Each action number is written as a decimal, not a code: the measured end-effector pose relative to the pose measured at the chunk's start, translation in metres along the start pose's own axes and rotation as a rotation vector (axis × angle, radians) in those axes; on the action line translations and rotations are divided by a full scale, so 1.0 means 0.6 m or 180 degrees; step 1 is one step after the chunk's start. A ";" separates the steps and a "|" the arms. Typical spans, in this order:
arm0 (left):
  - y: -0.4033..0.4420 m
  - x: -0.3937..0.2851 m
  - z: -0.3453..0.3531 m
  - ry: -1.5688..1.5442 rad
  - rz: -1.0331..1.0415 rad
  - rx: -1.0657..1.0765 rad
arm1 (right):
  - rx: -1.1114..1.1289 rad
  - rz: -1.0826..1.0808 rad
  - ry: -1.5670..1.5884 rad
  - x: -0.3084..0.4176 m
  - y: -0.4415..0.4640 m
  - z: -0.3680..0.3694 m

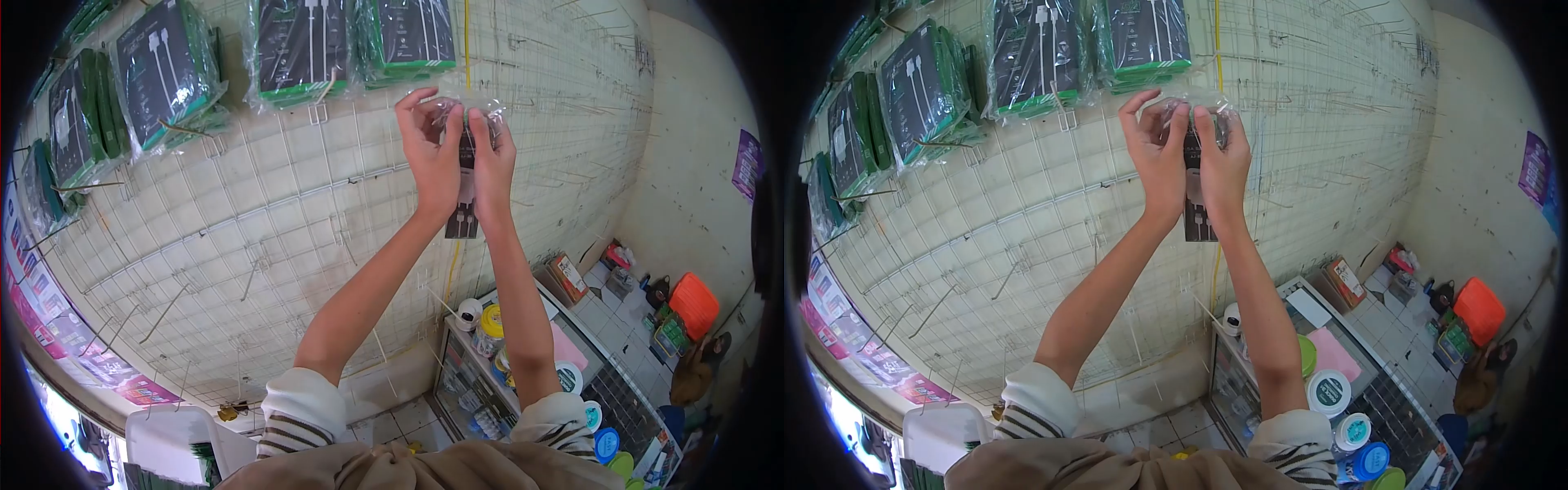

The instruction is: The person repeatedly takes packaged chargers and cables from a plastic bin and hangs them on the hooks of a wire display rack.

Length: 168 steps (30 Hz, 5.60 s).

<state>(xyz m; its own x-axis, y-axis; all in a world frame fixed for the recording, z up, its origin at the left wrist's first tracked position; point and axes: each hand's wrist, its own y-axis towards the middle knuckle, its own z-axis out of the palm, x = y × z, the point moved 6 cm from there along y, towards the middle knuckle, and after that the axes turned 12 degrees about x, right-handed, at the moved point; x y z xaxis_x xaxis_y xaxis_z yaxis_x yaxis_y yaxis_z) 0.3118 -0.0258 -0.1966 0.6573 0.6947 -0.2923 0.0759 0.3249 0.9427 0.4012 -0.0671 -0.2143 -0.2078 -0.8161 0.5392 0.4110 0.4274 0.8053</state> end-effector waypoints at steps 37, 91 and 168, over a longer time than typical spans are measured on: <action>-0.017 -0.043 -0.013 -0.0068 -0.0072 0.0101 | 0.0974 -0.0553 -0.2549 0.108 -0.005 -0.007; 0.113 0.047 0.040 0.1446 -0.0206 -0.0321 | 0.0031 -0.0571 -0.1453 0.035 0.161 -0.042; -0.839 -0.900 -0.362 0.5441 -0.1968 -0.4150 | 0.5367 0.1261 0.3272 0.174 -1.045 0.795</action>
<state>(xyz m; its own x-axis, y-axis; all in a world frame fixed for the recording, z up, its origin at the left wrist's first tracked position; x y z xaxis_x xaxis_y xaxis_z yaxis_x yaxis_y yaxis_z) -0.2439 -0.4250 -0.5486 -0.3711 -0.1338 -0.9189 -0.9058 0.2701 0.3265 -0.3015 -0.2346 -0.5451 0.4054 -0.2181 0.8877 -0.9118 -0.0274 0.4097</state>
